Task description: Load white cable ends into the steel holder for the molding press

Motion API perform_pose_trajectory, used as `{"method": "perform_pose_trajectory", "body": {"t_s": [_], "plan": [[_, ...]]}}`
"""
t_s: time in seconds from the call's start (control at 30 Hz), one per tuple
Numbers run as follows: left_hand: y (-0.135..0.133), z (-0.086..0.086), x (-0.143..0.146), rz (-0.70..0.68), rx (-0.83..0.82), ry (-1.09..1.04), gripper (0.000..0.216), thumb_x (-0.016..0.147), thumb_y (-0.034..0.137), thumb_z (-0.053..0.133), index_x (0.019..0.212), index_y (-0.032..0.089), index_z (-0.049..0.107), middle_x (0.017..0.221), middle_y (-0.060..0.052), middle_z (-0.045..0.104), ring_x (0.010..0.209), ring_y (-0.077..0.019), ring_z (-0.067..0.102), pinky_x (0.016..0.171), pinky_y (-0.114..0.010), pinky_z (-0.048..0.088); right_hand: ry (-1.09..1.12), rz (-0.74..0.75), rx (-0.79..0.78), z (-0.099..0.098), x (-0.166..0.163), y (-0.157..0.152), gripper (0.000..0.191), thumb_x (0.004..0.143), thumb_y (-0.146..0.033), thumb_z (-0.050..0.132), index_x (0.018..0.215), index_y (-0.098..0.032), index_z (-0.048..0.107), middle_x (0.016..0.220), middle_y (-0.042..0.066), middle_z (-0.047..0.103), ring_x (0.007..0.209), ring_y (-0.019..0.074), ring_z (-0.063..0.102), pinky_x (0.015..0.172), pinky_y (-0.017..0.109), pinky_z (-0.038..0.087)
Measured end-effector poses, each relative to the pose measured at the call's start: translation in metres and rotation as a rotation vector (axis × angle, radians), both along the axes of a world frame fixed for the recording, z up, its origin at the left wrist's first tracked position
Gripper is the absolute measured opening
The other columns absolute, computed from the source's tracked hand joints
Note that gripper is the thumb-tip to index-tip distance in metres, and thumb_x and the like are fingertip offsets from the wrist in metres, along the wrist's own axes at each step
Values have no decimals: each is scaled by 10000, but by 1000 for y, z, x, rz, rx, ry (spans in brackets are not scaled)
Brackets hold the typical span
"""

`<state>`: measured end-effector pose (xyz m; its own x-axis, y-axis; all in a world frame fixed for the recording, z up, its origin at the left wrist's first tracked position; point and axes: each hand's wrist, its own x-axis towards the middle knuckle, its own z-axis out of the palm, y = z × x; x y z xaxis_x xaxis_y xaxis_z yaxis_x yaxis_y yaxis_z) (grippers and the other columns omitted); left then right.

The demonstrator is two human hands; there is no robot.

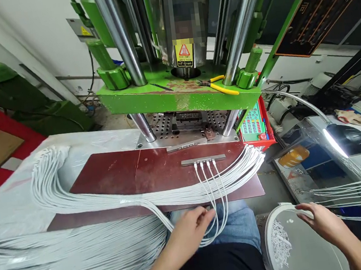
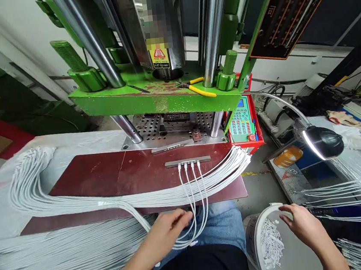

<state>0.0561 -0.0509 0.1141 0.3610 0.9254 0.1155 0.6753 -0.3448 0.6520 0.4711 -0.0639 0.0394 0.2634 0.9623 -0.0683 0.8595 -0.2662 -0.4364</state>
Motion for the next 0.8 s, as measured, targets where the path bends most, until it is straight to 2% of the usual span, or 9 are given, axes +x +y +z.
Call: {"method": "perform_pose_trajectory", "body": {"t_s": [0.07, 0.17, 0.2, 0.27, 0.33, 0.37, 0.53, 0.7, 0.8], "plan": [[4, -6, 9, -63, -81, 30, 553, 854, 638, 302, 774, 144, 538, 736, -33, 553, 677, -125, 462, 631, -254, 305, 133, 105, 124, 17, -18, 0, 525, 759, -655, 425, 1027, -246, 615, 1108, -7, 541, 1021, 145, 494, 925, 240, 369], [16, -17, 25, -186, -311, -195, 584, 829, 653, 347, 906, 105, 532, 887, -90, 596, 798, -156, 532, 717, -257, 370, 219, 370, 417, 73, -78, 12, 392, 843, -549, 423, 989, -238, 613, 1007, -14, 566, 921, 90, 516, 811, 191, 399], [20, -20, 30, -228, -454, -352, 608, 804, 663, 388, 956, 85, 498, 920, -127, 600, 809, -175, 559, 713, -271, 393, 196, 437, 511, 93, -102, 20, 361, 863, -507, 419, 992, -232, 614, 985, -16, 568, 878, 73, 520, 784, 188, 402], [26, -23, 36, -288, -642, -610, 657, 783, 647, 452, 1034, 40, 459, 936, -196, 588, 774, -206, 590, 688, -308, 419, 73, 567, 723, 126, -148, 44, 299, 897, -412, 404, 960, -216, 620, 978, -18, 568, 918, 71, 503, 872, 208, 370], [26, -23, 38, -307, -707, -754, 641, 776, 602, 504, 1045, 23, 451, 855, -189, 585, 666, -200, 589, 621, -299, 414, -45, 718, 870, 147, -187, 73, 287, 908, -356, 389, 1048, -214, 594, 1003, -16, 553, 978, 89, 460, 937, 241, 336], [25, -23, 38, -306, -707, -789, 618, 779, 582, 514, 1038, 24, 458, 793, -158, 577, 606, -180, 570, 583, -282, 400, -106, 745, 868, 153, -202, 87, 293, 902, -334, 392, 1093, -216, 581, 1044, -12, 538, 1004, 105, 437, 935, 257, 337], [23, -26, 30, -303, -648, -846, 518, 818, 530, 497, 937, 26, 519, 602, -42, 446, 465, -85, 419, 459, -218, 305, -297, 735, 636, 154, -244, 129, 370, 841, -257, 420, 1179, -172, 544, 1108, 44, 488, 1047, 168, 399, 940, 326, 326], [27, -31, 29, -337, -699, -916, 479, 837, 504, 478, 910, 30, 466, 682, -103, 522, 532, -140, 523, 505, -251, 384, -331, 671, 676, 144, -254, 135, 339, 844, -258, 397, 1140, -188, 546, 1080, 46, 470, 1010, 174, 381, 882, 346, 327], [27, -32, 30, -340, -671, -926, 466, 861, 494, 447, 956, 37, 436, 631, -60, 495, 473, -110, 477, 472, -232, 361, -352, 646, 728, 138, -257, 136, 314, 861, -257, 375, 1107, -187, 559, 1048, 56, 467, 976, 175, 377, 850, 344, 321]]}}
